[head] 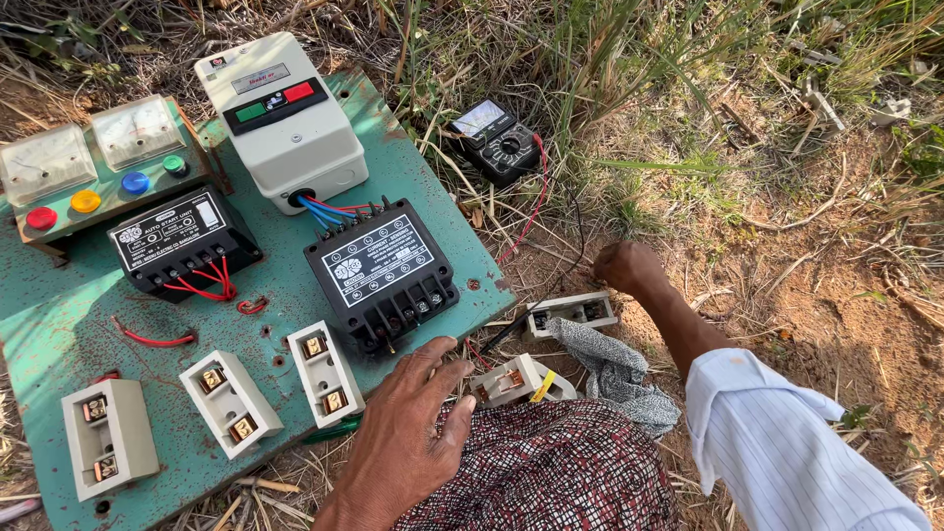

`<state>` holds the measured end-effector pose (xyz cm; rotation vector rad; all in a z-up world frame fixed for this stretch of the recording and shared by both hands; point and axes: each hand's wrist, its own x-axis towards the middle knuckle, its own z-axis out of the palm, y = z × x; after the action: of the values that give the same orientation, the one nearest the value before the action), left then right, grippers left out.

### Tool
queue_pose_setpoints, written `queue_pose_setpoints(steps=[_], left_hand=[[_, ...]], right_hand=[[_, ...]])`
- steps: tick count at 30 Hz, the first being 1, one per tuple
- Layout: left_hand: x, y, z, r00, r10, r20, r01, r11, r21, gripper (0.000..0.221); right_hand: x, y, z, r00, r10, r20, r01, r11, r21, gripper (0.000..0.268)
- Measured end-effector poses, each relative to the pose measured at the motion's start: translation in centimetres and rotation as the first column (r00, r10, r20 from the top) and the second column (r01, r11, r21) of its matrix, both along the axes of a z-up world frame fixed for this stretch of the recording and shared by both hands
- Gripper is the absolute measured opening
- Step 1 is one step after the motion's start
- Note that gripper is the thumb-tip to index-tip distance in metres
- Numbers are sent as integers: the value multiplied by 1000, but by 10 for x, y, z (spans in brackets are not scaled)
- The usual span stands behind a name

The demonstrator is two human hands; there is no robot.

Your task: The person wires components on an electrical board by hand, using a screwdriver to tighten terminal screws and pliers to manipulate wires while sitting on the ground in a grassy outdoor area.

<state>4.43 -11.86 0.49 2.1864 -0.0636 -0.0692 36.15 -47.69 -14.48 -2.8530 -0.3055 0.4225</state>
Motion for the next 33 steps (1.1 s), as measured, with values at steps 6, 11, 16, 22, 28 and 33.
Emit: queue_pose_setpoints(steps=[6, 11, 16, 22, 28, 33], left_hand=[[3, -2, -4, 1000, -11, -2, 11, 999, 41, 46], [0, -1, -6, 999, -4, 37, 4, 1000, -2, 41], [0, -2, -5, 1000, 3, 16, -4, 1000, 20, 45], [1, -6, -6, 999, -13, 51, 13, 1000, -1, 40], [0, -6, -8, 999, -27, 30, 27, 1000, -1, 44], [-2, -5, -5, 999, -32, -26, 31, 999, -20, 49]], right_hand=[[1, 4, -15, 1000, 12, -8, -14, 912, -410, 47], [8, -8, -26, 988, 146, 48, -118, 922, -369, 43], [7, -12, -17, 998, 58, 1, -57, 987, -153, 32], [-9, -6, 7, 994, -81, -79, 89, 990, 109, 24], [-19, 9, 29, 968, -187, -169, 211, 968, 136, 27], [-23, 11, 28, 965, -189, -183, 215, 967, 135, 29]])
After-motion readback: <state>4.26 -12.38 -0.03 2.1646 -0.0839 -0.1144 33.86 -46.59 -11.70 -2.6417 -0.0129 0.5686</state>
